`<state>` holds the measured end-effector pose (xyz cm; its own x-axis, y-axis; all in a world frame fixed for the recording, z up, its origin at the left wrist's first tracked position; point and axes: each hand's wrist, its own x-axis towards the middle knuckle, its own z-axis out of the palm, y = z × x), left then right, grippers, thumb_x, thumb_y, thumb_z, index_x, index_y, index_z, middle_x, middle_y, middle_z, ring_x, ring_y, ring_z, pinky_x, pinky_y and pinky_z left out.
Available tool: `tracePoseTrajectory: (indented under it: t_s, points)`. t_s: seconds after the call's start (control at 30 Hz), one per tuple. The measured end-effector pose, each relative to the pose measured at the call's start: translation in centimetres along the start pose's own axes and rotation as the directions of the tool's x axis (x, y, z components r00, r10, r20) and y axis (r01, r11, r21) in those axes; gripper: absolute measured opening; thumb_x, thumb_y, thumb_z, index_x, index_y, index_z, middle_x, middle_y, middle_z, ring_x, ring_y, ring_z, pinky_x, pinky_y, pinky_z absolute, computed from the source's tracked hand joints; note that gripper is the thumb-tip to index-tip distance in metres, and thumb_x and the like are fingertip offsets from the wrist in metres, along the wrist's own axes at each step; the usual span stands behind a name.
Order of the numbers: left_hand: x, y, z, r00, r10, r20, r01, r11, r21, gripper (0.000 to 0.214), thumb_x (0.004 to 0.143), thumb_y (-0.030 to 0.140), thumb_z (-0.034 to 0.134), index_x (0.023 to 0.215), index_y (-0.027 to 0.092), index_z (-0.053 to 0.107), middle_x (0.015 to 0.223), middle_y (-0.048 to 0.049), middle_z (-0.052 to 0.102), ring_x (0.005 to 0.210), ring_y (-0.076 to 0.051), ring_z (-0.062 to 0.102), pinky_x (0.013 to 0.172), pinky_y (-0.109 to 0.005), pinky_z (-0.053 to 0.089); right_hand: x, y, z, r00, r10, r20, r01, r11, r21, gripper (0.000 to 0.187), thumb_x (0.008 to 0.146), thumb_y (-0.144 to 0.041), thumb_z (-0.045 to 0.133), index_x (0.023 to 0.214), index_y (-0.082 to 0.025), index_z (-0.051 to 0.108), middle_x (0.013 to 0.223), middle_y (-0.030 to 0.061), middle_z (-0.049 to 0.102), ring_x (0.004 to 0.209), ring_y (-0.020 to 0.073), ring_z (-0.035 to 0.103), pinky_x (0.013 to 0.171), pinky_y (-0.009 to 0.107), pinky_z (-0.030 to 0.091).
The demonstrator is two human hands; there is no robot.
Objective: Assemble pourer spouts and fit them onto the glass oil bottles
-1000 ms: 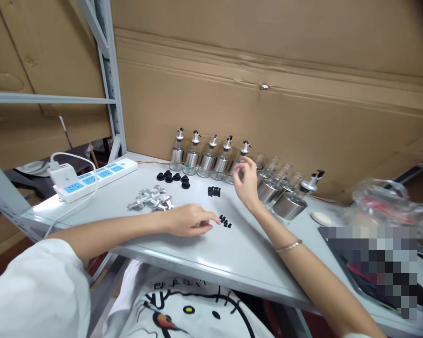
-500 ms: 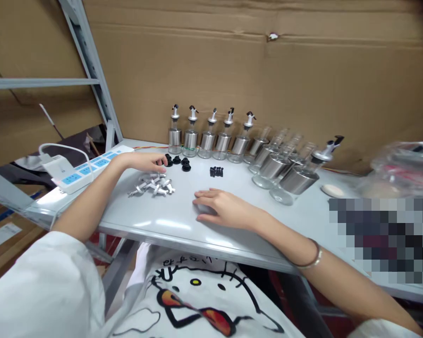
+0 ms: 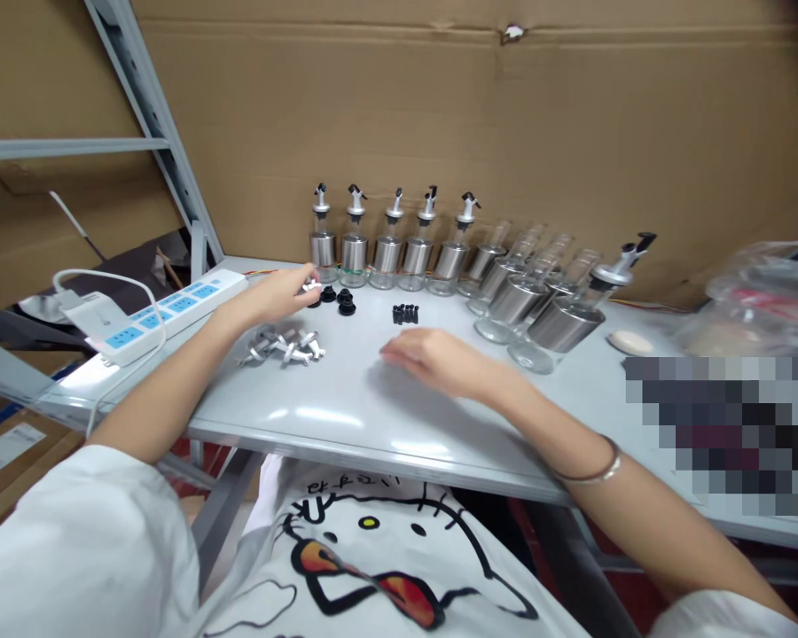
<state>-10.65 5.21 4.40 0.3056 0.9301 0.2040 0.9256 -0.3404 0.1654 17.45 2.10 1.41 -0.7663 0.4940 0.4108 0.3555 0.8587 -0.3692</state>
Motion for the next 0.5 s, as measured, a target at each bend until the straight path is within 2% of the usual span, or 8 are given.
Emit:
tracePoseTrajectory:
  t_s: [0.1,0.13,0.17,0.23,0.3,0.33,0.4,0.5]
  points:
    - [-0.9,3.0,0.9,0.97,0.168,-0.176,-0.178,0.983,-0.043,0.03,0.086,0.031,0.035,0.105,0.017,0.054,0.07,0.0003,0.061,0.057,-0.014,0.052,0.06,-0.025,0.036,-0.3,2.5,-2.8,0.988,0.092,-0.121,-0.102,0.992,-0.076,0.02,0.085,-0.02,0.05,0.088,-0.023,0.07,0.087,0.0034,0.072,0.075,0.0183,0.064,0.068,0.032,0.049]
    - [-1.4,4.2,1.6,0.947,0.262,-0.187,-0.272,0.962,-0.034,0.029,0.086,0.03,0.036,0.101,0.017,0.055,0.07,0.0,0.062,0.059,-0.014,0.053,0.062,-0.025,0.037,-0.5,3.3,-3.5,0.987,0.133,-0.093,-0.141,0.987,-0.078,0.018,0.083,-0.02,0.052,0.085,-0.022,0.07,0.081,0.0025,0.071,0.07,0.0173,0.063,0.063,0.031,0.048]
    - [-1.8,5.3,2.3,0.916,0.361,-0.174,-0.37,0.929,-0.02,0.028,0.085,0.031,0.036,0.099,0.017,0.056,0.072,-0.0011,0.063,0.061,-0.015,0.055,0.065,-0.026,0.038,-0.8,4.2,-4.0,0.983,0.177,-0.039,-0.18,0.98,-0.085,0.016,0.081,-0.02,0.054,0.081,-0.022,0.07,0.074,0.0016,0.07,0.065,0.0162,0.062,0.06,0.029,0.047]
    - [-2.7,7.4,4.0,0.823,0.557,-0.109,-0.562,0.827,-0.021,0.027,0.087,0.031,0.036,0.097,0.017,0.057,0.077,-0.0032,0.066,0.062,-0.015,0.056,0.069,-0.028,0.04,-1.3,5.5,-4.3,0.967,0.255,0.016,-0.25,0.958,-0.137,0.013,0.077,-0.017,0.057,0.075,-0.021,0.07,0.066,0.0007,0.068,0.058,0.015,0.059,0.057,0.028,0.045]
    - [-3.5,8.9,5.5,0.735,0.677,-0.04,-0.678,0.734,-0.049,0.027,0.089,0.037,0.04,0.098,0.017,0.055,0.082,-0.0058,0.067,0.063,-0.015,0.057,0.07,-0.029,0.042,-1.6,6.2,-4.0,0.959,0.284,0.006,-0.278,0.942,-0.19,0.015,0.075,-0.013,0.057,0.071,-0.02,0.069,0.064,0.0011,0.068,0.057,0.0148,0.058,0.057,0.029,0.044]
    - [-3.7,9.4,6.1,0.712,0.702,-0.022,-0.702,0.71,-0.061,0.028,0.089,0.039,0.042,0.098,0.016,0.054,0.084,-0.0068,0.067,0.065,-0.016,0.058,0.07,-0.029,0.042,-1.7,6.3,-3.8,0.96,0.279,-0.006,-0.274,0.939,-0.208,0.015,0.075,-0.013,0.057,0.071,-0.02,0.069,0.066,0.0015,0.068,0.058,0.0148,0.058,0.058,0.029,0.044]
    - [-3.9,9.7,6.9,0.72,0.694,-0.029,-0.693,0.715,-0.09,0.029,0.087,0.043,0.046,0.098,0.016,0.051,0.083,-0.0069,0.066,0.066,-0.017,0.059,0.069,-0.03,0.043,-1.5,5.6,-3.2,0.97,0.241,-0.02,-0.24,0.946,-0.217,0.014,0.079,-0.016,0.056,0.072,-0.02,0.068,0.068,0.0022,0.068,0.059,0.0142,0.058,0.059,0.028,0.043]
    - [-3.6,9.2,7.1,0.817,0.572,-0.076,-0.577,0.801,-0.159,0.03,0.082,0.043,0.052,0.097,0.017,0.044,0.076,-0.003,0.061,0.064,-0.017,0.057,0.064,-0.029,0.043,-0.9,3.5,-2.6,0.985,0.166,-0.045,-0.171,0.966,-0.193,0.02,0.086,-0.027,0.053,0.074,-0.017,0.066,0.066,0.0027,0.065,0.057,0.0124,0.054,0.057,0.025,0.039]
